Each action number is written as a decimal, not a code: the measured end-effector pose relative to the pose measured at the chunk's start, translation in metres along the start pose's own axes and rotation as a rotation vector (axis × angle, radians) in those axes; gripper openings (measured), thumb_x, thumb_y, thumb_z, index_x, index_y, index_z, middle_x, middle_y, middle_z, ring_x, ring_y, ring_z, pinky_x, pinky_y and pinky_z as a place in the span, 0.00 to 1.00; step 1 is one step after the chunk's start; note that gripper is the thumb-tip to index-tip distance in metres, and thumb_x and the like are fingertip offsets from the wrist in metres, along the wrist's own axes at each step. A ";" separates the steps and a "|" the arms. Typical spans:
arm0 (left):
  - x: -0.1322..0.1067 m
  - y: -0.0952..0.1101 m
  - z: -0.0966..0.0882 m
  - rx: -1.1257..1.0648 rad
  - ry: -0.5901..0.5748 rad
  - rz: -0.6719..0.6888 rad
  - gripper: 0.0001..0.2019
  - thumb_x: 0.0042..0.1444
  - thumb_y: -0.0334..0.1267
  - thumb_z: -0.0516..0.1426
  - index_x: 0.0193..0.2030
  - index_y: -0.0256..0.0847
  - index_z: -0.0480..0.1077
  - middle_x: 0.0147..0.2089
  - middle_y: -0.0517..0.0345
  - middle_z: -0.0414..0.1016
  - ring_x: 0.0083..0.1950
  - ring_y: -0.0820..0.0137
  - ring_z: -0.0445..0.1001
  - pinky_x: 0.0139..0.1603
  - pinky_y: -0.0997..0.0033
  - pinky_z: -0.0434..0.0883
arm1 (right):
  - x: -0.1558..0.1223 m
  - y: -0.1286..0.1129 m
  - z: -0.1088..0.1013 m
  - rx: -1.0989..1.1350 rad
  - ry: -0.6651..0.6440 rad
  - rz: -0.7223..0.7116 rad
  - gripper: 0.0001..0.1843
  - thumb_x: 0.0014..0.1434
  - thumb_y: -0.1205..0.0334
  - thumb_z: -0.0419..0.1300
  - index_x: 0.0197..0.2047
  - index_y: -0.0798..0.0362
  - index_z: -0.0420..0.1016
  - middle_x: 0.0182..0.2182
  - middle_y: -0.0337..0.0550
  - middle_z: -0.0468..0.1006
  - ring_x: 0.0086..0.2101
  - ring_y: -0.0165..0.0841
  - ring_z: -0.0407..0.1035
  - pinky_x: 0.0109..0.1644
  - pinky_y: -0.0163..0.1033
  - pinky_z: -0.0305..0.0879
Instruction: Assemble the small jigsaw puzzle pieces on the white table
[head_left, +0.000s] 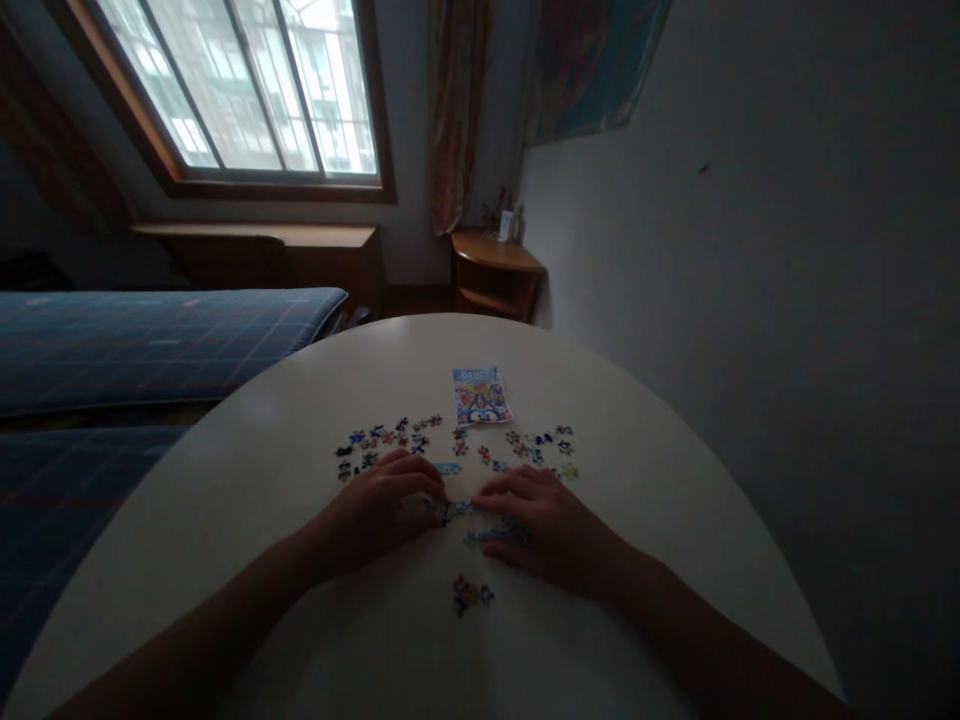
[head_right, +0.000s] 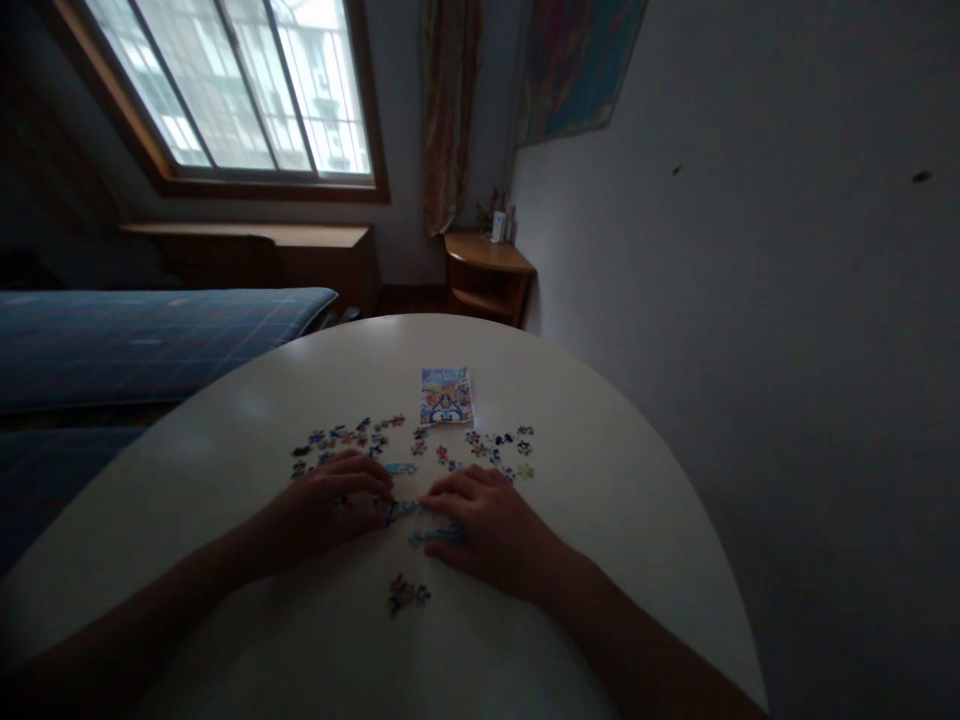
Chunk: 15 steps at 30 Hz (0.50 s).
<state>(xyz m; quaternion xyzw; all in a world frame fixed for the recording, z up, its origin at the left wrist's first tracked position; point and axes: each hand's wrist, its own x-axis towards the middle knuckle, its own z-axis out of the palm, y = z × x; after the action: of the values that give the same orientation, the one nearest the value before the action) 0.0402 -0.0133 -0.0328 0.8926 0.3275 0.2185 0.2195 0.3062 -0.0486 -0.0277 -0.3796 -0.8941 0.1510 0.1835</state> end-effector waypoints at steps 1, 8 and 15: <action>0.000 -0.001 -0.001 0.016 -0.013 0.017 0.05 0.58 0.36 0.63 0.42 0.46 0.75 0.48 0.57 0.76 0.51 0.63 0.70 0.55 0.60 0.67 | 0.000 0.000 -0.001 -0.001 -0.011 0.007 0.22 0.59 0.54 0.66 0.55 0.50 0.74 0.50 0.46 0.78 0.51 0.40 0.68 0.57 0.50 0.60; -0.003 -0.006 -0.009 0.068 -0.082 0.054 0.05 0.56 0.38 0.64 0.40 0.47 0.76 0.48 0.58 0.76 0.54 0.63 0.68 0.58 0.60 0.64 | 0.000 0.000 -0.001 -0.002 -0.044 0.022 0.20 0.60 0.53 0.65 0.54 0.49 0.76 0.50 0.44 0.77 0.51 0.40 0.68 0.58 0.50 0.59; -0.001 -0.002 -0.012 0.038 -0.115 0.035 0.04 0.56 0.38 0.64 0.38 0.46 0.76 0.46 0.59 0.77 0.53 0.64 0.68 0.56 0.63 0.66 | 0.000 0.002 -0.001 -0.008 -0.043 0.007 0.19 0.60 0.54 0.65 0.54 0.49 0.75 0.50 0.45 0.77 0.51 0.40 0.68 0.59 0.51 0.58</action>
<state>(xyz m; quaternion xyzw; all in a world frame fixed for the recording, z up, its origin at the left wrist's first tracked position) 0.0318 -0.0100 -0.0242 0.9133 0.3028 0.1644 0.2172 0.3077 -0.0472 -0.0278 -0.3799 -0.8972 0.1564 0.1621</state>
